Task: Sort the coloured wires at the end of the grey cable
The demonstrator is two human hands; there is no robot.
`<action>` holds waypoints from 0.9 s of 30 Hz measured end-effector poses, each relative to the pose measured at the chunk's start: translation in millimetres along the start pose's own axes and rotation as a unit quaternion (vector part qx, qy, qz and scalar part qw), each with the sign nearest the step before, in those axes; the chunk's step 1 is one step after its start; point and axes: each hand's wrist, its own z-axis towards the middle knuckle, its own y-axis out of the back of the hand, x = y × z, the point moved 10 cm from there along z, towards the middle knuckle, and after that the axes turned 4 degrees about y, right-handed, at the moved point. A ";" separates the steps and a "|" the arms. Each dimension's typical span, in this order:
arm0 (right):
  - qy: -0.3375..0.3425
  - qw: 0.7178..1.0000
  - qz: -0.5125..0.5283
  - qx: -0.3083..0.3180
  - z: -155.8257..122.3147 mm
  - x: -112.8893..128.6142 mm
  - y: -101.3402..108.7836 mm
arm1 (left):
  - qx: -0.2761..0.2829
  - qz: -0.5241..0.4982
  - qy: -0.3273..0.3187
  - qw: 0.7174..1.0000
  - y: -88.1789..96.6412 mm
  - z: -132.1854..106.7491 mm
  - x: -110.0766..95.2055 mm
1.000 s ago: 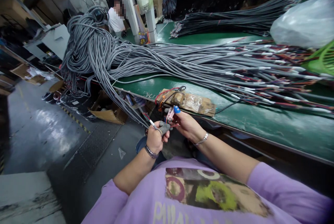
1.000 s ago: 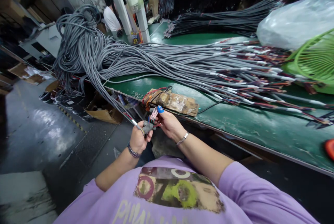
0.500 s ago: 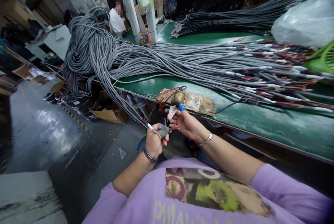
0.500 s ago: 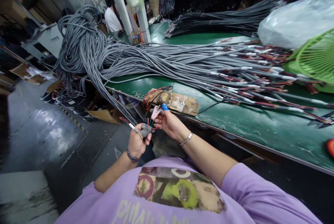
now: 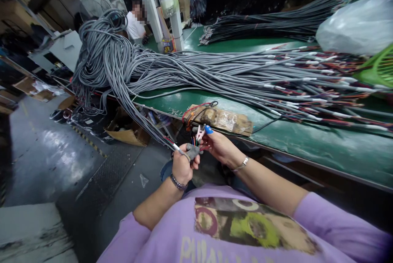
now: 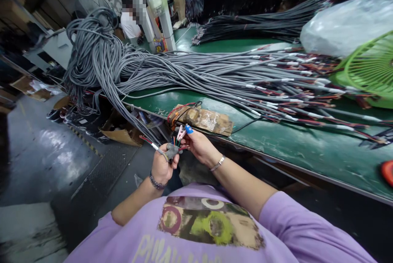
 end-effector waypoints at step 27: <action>-0.030 0.998 0.050 0.016 -1.4 -7.4 -5.9 | -0.031 0.030 -0.038 0.998 4.4 -10.3 -6.5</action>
